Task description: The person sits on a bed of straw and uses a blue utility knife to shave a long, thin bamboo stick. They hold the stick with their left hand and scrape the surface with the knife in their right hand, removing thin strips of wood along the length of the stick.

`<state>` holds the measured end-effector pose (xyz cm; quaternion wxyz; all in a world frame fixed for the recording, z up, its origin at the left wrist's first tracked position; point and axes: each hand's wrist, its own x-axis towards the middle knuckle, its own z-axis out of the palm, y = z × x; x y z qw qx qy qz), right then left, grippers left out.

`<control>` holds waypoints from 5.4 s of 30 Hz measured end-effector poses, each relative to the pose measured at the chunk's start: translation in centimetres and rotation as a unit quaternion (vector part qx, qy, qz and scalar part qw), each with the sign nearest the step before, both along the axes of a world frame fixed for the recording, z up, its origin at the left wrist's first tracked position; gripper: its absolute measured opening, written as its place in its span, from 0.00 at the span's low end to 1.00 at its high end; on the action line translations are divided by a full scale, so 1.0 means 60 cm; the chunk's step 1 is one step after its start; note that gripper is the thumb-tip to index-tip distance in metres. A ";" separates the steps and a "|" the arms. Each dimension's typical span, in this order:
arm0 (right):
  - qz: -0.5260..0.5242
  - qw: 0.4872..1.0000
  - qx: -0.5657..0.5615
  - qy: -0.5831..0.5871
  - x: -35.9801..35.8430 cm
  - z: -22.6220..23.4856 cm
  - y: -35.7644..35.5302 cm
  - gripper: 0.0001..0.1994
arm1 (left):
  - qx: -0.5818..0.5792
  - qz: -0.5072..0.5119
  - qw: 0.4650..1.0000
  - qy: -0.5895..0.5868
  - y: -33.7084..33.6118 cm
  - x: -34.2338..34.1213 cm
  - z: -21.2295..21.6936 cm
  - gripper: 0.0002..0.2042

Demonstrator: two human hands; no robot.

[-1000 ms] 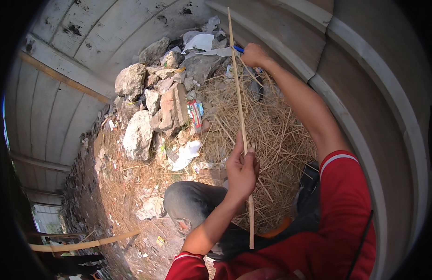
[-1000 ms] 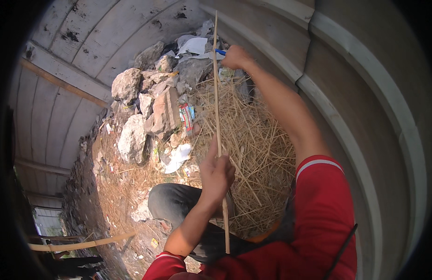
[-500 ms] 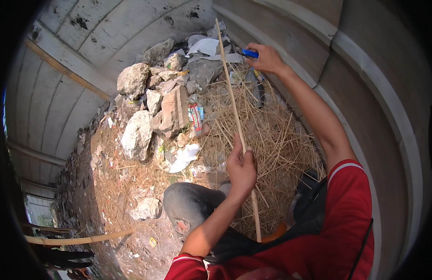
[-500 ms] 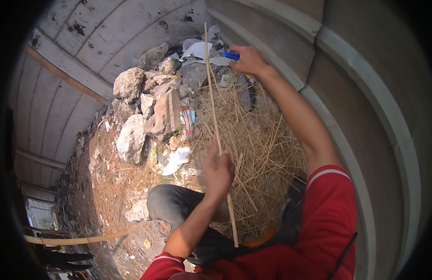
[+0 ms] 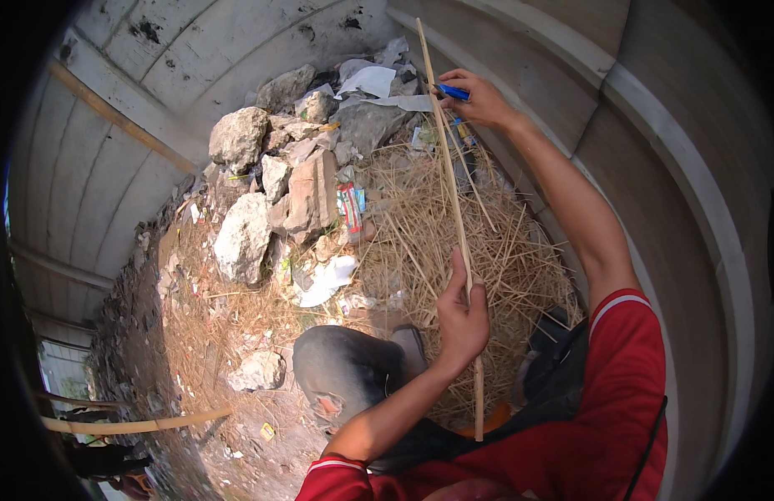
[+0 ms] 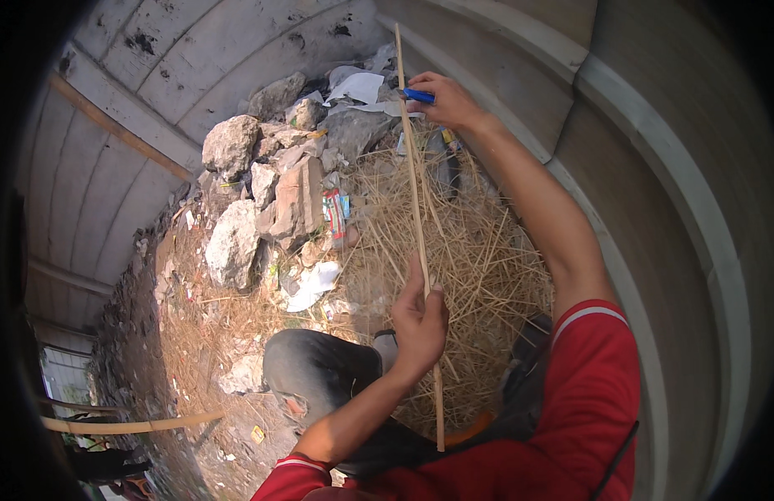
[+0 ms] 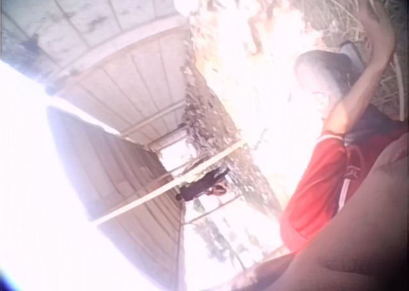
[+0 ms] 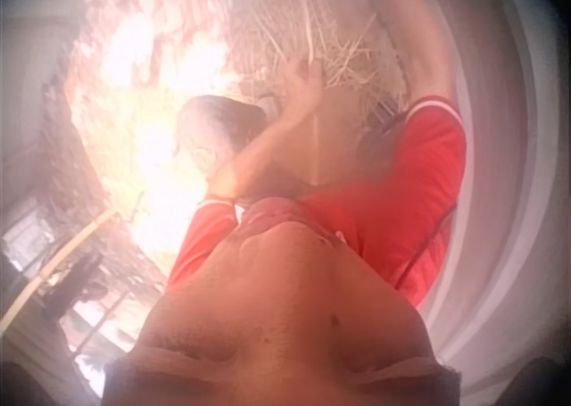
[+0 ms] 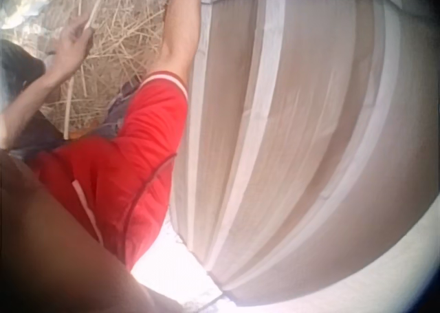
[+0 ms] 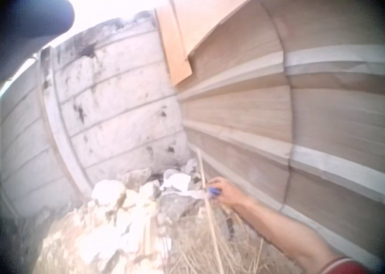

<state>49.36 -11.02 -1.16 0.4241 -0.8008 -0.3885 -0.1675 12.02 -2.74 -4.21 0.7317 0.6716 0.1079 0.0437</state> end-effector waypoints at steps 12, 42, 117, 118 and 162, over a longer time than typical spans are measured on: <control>-0.029 0.996 0.064 0.062 0.030 -0.034 0.000 0.08 | -0.009 -0.041 0.999 0.005 -0.021 -0.020 -0.014 0.31; 0.253 0.602 0.533 0.538 0.040 0.096 -0.070 0.09 | -0.293 -0.101 0.949 0.051 -0.037 -0.056 0.000 0.33; 0.083 0.957 -0.119 0.251 -0.255 0.040 -0.039 0.11 | -0.243 0.045 0.969 0.012 0.079 0.105 0.051 0.02; 0.085 0.967 -0.121 0.207 -0.253 0.039 -0.043 0.11 | -0.241 0.040 0.970 0.010 0.078 0.106 0.046 0.07; -0.349 0.891 -0.290 -0.019 -0.081 0.037 -0.057 0.14 | -0.079 -0.093 0.991 0.045 0.002 -0.064 0.033 0.27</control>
